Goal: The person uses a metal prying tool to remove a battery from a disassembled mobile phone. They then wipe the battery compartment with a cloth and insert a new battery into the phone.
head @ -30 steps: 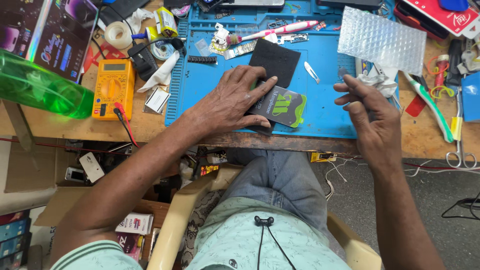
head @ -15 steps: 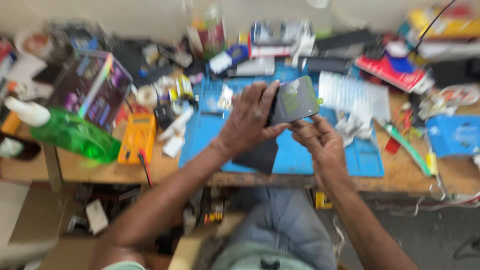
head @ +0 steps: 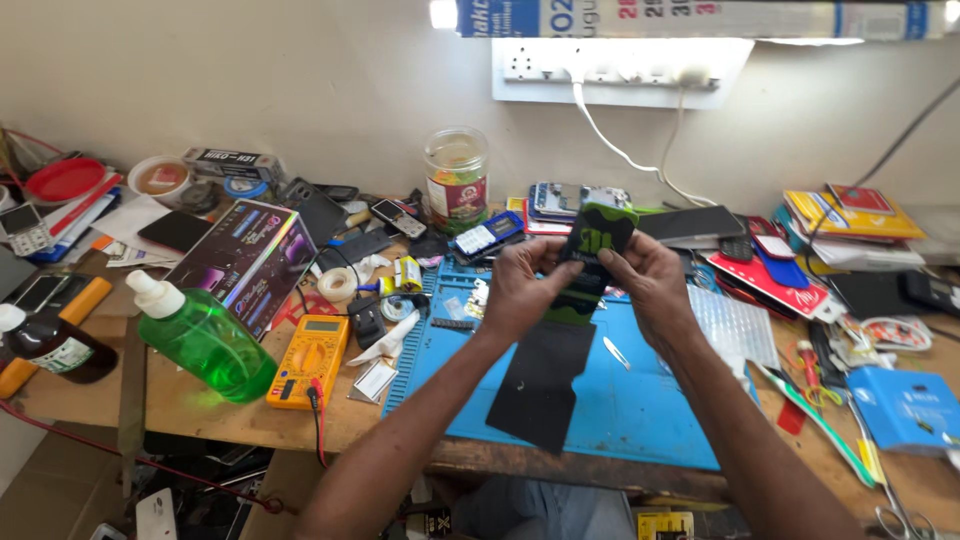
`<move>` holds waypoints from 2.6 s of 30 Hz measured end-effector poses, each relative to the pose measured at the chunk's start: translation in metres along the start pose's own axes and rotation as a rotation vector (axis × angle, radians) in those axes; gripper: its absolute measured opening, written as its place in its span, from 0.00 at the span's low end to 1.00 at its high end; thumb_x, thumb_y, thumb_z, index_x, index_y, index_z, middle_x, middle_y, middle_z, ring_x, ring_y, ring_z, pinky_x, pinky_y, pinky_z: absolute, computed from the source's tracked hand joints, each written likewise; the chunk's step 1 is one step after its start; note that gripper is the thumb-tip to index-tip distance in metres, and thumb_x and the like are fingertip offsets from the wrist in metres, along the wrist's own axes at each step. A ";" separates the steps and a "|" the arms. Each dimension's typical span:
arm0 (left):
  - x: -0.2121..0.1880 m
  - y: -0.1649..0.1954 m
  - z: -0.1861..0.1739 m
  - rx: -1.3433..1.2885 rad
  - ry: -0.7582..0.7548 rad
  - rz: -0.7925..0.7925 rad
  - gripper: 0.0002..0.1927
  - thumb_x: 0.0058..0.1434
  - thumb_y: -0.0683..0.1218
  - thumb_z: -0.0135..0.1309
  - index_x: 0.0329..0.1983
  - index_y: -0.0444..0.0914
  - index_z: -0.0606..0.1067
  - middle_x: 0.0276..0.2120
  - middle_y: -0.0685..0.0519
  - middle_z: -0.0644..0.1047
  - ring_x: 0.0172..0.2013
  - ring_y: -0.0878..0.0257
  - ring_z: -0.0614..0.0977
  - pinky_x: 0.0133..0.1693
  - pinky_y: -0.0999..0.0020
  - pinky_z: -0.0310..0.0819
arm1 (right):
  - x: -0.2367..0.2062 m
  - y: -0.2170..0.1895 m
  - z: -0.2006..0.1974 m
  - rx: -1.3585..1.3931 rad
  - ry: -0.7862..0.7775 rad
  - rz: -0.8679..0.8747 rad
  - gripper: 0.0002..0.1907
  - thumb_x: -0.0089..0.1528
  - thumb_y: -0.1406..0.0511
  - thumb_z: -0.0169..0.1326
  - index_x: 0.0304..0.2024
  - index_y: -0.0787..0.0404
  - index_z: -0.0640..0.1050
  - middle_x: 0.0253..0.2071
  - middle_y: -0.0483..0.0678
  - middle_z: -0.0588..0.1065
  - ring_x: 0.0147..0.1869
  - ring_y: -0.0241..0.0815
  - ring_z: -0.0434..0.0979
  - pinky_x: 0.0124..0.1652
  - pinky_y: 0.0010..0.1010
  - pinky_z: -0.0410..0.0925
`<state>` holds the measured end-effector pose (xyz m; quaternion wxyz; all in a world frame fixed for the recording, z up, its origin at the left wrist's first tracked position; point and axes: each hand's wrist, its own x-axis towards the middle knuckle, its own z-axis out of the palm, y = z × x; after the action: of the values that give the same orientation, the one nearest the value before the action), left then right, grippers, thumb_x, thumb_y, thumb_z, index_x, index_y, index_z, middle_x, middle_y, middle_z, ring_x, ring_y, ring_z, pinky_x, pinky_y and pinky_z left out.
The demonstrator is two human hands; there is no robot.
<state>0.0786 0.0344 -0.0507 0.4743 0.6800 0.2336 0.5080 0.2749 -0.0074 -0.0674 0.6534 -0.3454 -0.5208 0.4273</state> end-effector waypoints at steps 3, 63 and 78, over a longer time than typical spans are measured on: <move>-0.016 0.006 0.007 0.081 0.069 0.010 0.11 0.60 0.41 0.64 0.46 0.33 0.82 0.31 0.50 0.85 0.31 0.70 0.84 0.35 0.74 0.81 | -0.004 0.022 -0.002 0.205 -0.003 0.041 0.13 0.71 0.68 0.60 0.56 0.68 0.77 0.45 0.47 0.80 0.43 0.32 0.77 0.43 0.26 0.70; -0.036 -0.034 -0.013 -0.814 -0.046 -0.253 0.14 0.70 0.45 0.59 0.57 0.40 0.74 0.49 0.57 0.81 0.49 0.67 0.82 0.48 0.66 0.81 | -0.061 -0.035 0.068 -0.986 0.125 -0.432 0.11 0.63 0.69 0.65 0.47 0.65 0.81 0.40 0.55 0.82 0.41 0.46 0.85 0.38 0.33 0.75; -0.038 -0.038 -0.006 -0.744 -0.008 -0.205 0.14 0.69 0.43 0.58 0.57 0.36 0.74 0.47 0.53 0.82 0.45 0.67 0.84 0.45 0.65 0.82 | -0.060 -0.017 0.058 -0.875 0.135 -0.400 0.23 0.67 0.69 0.61 0.63 0.59 0.72 0.40 0.55 0.83 0.45 0.43 0.87 0.38 0.31 0.78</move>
<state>0.0649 0.0234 -0.1014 0.7379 0.4366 0.0981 0.5052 0.2159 -0.0691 -0.0623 0.5485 -0.5078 -0.6642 0.0107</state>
